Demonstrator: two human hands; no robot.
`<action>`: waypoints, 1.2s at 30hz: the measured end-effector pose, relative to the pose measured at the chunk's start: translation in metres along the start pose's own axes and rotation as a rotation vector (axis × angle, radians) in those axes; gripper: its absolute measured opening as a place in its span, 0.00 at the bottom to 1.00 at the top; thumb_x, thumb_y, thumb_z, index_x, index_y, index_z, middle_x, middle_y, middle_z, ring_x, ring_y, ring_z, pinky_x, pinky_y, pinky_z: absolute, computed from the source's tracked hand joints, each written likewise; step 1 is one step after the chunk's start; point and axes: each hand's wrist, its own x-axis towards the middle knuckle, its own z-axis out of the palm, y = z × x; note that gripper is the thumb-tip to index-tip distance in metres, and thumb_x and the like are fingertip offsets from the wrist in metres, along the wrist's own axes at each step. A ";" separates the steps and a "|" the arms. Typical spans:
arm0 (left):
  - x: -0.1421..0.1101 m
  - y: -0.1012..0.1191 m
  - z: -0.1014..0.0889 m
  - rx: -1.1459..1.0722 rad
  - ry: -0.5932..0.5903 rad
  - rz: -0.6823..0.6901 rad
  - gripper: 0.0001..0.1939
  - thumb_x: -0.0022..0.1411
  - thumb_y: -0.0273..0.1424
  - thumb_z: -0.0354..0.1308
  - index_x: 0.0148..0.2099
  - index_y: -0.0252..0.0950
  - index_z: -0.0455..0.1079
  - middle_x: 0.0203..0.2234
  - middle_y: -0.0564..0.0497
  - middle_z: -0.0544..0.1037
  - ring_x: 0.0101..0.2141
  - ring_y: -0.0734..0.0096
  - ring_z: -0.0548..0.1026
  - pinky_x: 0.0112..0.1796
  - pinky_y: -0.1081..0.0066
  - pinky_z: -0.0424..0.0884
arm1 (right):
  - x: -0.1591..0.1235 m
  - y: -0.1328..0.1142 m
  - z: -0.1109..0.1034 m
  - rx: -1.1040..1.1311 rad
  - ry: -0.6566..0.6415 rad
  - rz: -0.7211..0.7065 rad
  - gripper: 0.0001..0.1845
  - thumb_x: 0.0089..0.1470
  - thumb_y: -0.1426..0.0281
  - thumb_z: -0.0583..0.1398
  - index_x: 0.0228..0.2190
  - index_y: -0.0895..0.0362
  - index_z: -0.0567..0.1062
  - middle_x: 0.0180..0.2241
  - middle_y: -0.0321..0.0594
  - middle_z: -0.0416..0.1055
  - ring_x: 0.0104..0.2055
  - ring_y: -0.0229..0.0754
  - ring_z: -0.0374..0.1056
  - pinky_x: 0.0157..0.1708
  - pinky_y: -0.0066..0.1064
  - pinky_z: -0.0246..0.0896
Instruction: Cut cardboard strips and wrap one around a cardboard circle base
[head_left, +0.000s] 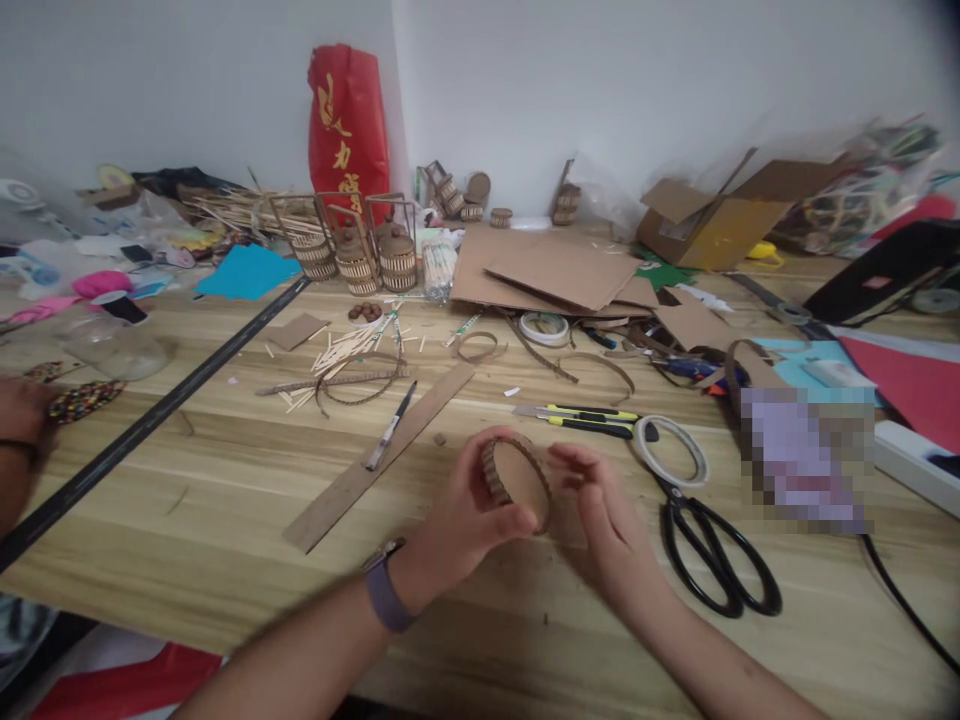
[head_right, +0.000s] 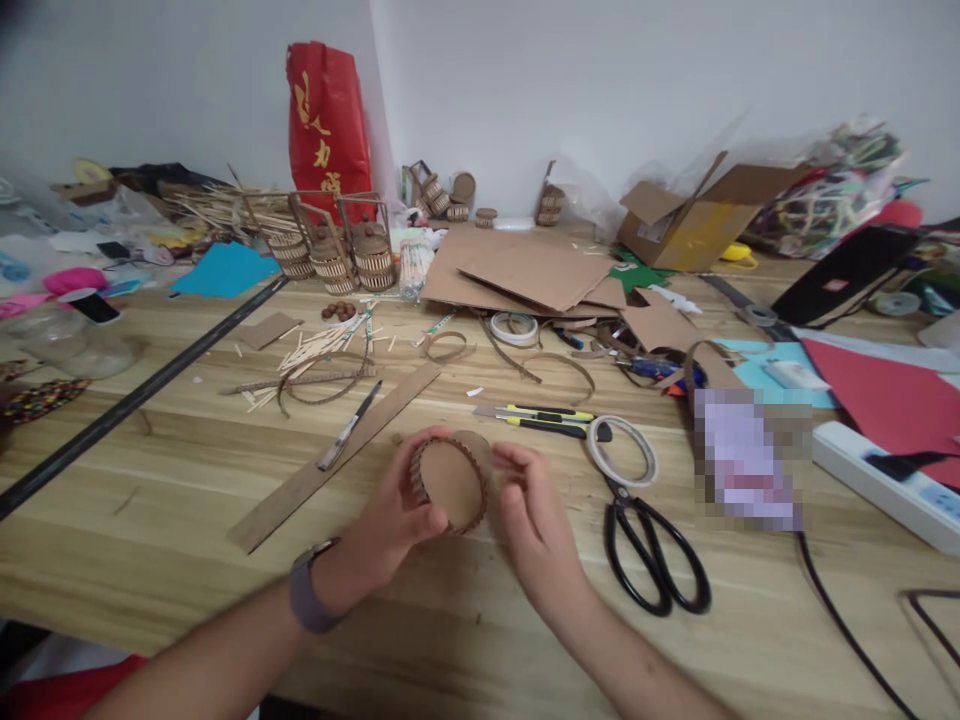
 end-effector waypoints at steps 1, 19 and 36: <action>0.001 0.000 0.000 -0.031 0.004 -0.018 0.41 0.46 0.49 0.73 0.58 0.41 0.62 0.50 0.45 0.71 0.49 0.57 0.71 0.50 0.61 0.68 | 0.000 0.000 -0.002 -0.020 -0.004 -0.065 0.32 0.64 0.46 0.46 0.57 0.54 0.66 0.55 0.52 0.69 0.58 0.53 0.66 0.52 0.48 0.67; 0.002 -0.002 0.025 -0.617 0.159 -0.476 0.22 0.68 0.45 0.53 0.57 0.37 0.71 0.46 0.46 0.80 0.54 0.59 0.74 0.58 0.61 0.64 | -0.005 -0.012 0.012 -0.396 -0.157 -0.432 0.40 0.58 0.53 0.58 0.65 0.56 0.53 0.54 0.55 0.65 0.57 0.58 0.62 0.57 0.58 0.54; 0.003 -0.007 0.044 -0.759 0.212 -0.526 0.18 0.72 0.41 0.46 0.49 0.37 0.72 0.43 0.46 0.80 0.51 0.61 0.75 0.53 0.63 0.68 | -0.003 -0.014 0.007 -0.460 -0.256 -0.488 0.38 0.64 0.52 0.49 0.67 0.58 0.49 0.51 0.55 0.68 0.53 0.58 0.66 0.51 0.52 0.62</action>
